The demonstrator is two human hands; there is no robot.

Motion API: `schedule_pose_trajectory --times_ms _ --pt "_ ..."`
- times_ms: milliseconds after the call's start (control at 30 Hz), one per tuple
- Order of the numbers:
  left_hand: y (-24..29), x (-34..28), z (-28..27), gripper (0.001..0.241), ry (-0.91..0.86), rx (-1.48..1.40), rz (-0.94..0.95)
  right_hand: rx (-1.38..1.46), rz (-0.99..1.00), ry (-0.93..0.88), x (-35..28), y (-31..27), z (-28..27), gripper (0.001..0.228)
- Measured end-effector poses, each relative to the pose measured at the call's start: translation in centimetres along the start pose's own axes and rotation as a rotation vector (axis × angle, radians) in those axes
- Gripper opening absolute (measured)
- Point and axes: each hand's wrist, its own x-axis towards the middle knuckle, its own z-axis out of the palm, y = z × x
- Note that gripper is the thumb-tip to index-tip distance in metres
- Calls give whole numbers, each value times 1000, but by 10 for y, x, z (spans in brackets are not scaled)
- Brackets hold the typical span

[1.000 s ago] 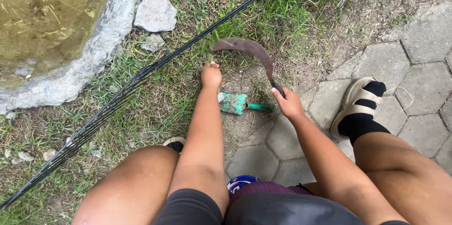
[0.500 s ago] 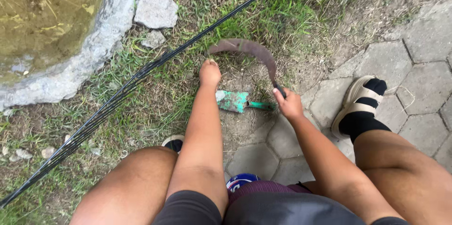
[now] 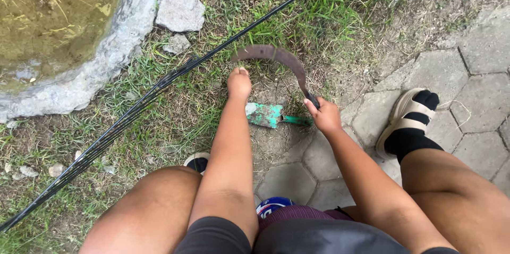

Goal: The person cuts and pulls grass from the ground using a sickle and their hands.

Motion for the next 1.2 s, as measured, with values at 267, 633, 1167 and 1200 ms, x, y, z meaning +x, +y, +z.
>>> schedule_pose_trajectory --times_ms 267,633,1167,1200 --pt "22 -12 -13 35 -63 -70 -110 1 52 -23 -1 -3 -10 50" --pt "8 -8 -31 39 8 17 -59 -86 44 -43 -7 51 4 59" --pt "108 -134 -124 55 469 770 519 342 133 143 -29 99 -8 45" --pt "111 -127 -119 51 355 617 522 392 124 159 -28 99 -8 44"
